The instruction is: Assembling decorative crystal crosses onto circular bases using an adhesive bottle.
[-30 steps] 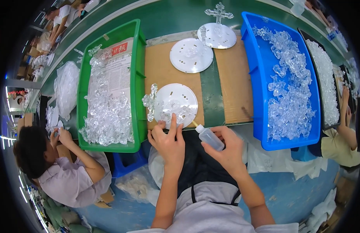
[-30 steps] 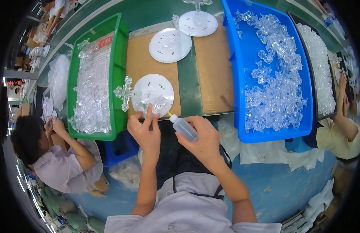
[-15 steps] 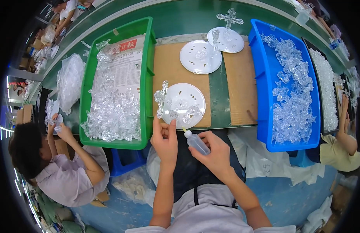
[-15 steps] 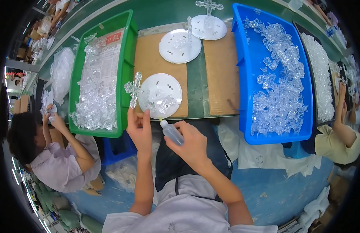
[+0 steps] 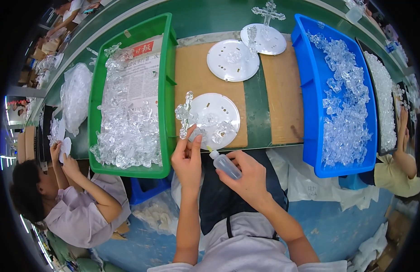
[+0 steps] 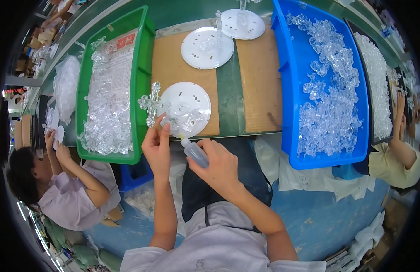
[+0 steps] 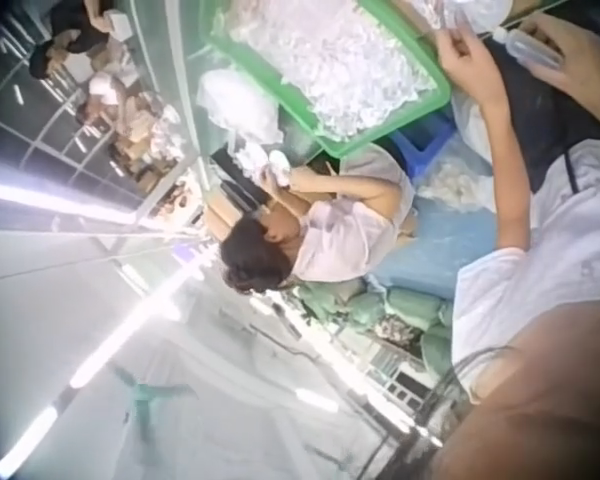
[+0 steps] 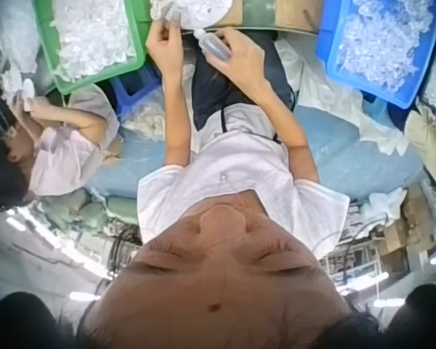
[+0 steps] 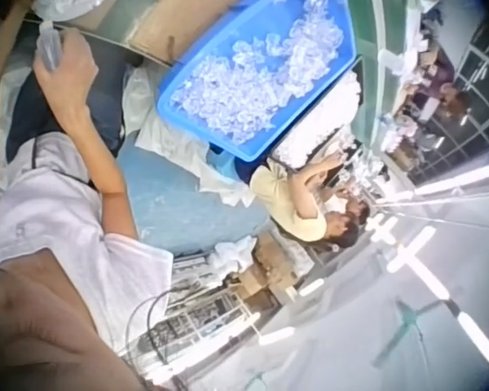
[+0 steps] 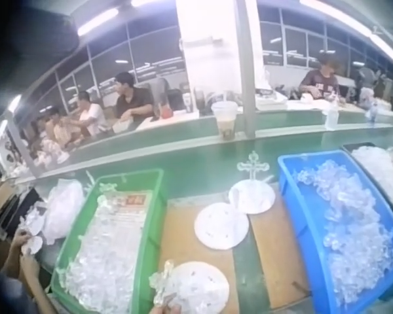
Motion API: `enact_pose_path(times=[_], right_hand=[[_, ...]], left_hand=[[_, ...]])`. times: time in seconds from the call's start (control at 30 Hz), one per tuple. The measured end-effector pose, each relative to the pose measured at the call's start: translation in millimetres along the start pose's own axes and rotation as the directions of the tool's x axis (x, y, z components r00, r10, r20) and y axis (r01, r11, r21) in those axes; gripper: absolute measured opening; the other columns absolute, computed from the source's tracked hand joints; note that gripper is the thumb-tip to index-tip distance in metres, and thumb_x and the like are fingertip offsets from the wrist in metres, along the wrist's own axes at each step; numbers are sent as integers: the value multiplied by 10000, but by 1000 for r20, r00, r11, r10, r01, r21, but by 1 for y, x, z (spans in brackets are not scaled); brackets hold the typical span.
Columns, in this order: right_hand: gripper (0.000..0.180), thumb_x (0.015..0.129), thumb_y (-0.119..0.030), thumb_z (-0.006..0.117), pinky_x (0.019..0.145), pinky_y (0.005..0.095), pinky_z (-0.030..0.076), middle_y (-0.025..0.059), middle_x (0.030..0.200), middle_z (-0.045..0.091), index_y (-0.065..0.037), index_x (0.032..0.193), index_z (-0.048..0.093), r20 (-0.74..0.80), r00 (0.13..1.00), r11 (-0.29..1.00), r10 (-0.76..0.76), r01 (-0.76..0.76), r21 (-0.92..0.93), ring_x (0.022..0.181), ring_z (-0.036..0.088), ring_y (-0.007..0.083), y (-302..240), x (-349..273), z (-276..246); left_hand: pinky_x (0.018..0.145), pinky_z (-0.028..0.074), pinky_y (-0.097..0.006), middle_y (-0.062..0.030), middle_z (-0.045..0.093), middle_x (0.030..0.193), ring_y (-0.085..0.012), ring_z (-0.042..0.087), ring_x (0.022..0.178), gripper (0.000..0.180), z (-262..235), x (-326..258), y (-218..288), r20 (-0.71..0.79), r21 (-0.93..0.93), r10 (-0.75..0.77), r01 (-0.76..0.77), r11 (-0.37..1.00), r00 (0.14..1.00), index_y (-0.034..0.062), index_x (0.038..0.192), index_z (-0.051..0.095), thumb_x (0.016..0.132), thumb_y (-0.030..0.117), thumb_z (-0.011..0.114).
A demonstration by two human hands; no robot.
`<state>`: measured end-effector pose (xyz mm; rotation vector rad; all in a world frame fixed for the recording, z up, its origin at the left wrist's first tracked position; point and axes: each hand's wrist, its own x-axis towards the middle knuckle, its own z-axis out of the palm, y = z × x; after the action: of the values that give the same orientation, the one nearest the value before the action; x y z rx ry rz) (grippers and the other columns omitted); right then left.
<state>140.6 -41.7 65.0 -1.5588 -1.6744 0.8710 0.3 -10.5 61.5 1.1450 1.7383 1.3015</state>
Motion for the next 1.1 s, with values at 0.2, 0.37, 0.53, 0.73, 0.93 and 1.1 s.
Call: enact_pose_path(times=[0.2, 0.37, 0.53, 0.73, 0.93, 1.1], right_hand=[[285, 691, -216, 752, 561, 308, 482, 70, 707, 634, -67, 883, 604, -13, 1000, 1000, -13, 14, 24, 618, 627, 212, 0, -1, 4], [275, 699, -212, 750, 538, 306, 477, 70, 681, 628, -66, 881, 605, -18, 1000, 999, -6, 7, 52, 587, 620, 208, -1, -1, 5], [268, 699, -212, 749, 526, 304, 473, 68, 667, 625, -65, 872, 606, -25, 1000, 998, 7, -5, 64, 576, 618, 208, 0, -1, 4], [266, 701, -221, 748, 532, 301, 478, 72, 676, 630, -64, 866, 609, -20, 1000, 998, -7, 9, 60, 583, 623, 208, -2, 0, 7], [288, 693, -235, 752, 542, 292, 484, 71, 683, 634, -61, 876, 615, 0, 1000, 998, 0, 0, 56, 592, 629, 211, -2, 1, 9], [336, 680, -210, 771, 564, 282, 493, 73, 739, 642, -49, 919, 598, 37, 999, 996, 25, -28, 87, 613, 625, 173, 0, -2, -9]], left_hand=[[534, 256, -163, 64, 483, 739, -9, 341, 624, 275, -1, 0, 0, -10, 29, 1, -1, 1000, 1000, -8, 1121, 633, 885, 133, 629], [513, 240, -174, 64, 488, 728, -11, 314, 599, 271, 1, 1, -5, -35, -13, 31, -31, 999, 999, -22, 1109, 635, 885, 130, 627], [484, 201, -188, 57, 525, 748, -15, 266, 573, 259, 1, 3, -6, -37, -43, 65, -66, 997, 997, -33, 1082, 642, 890, 140, 620], [488, 200, -189, 70, 505, 747, -16, 266, 582, 264, 1, 2, -5, -53, -38, 53, -55, 998, 997, -33, 1091, 639, 892, 139, 617], [491, 201, -188, 67, 490, 739, -14, 271, 581, 266, 0, 1, -4, -43, -14, 46, -46, 999, 998, -28, 1103, 637, 889, 129, 620], [472, 205, -192, 75, 448, 675, -17, 266, 547, 257, 0, 0, -2, -30, 8, 0, 0, 1000, 1000, -17, 1110, 638, 886, 107, 619]])
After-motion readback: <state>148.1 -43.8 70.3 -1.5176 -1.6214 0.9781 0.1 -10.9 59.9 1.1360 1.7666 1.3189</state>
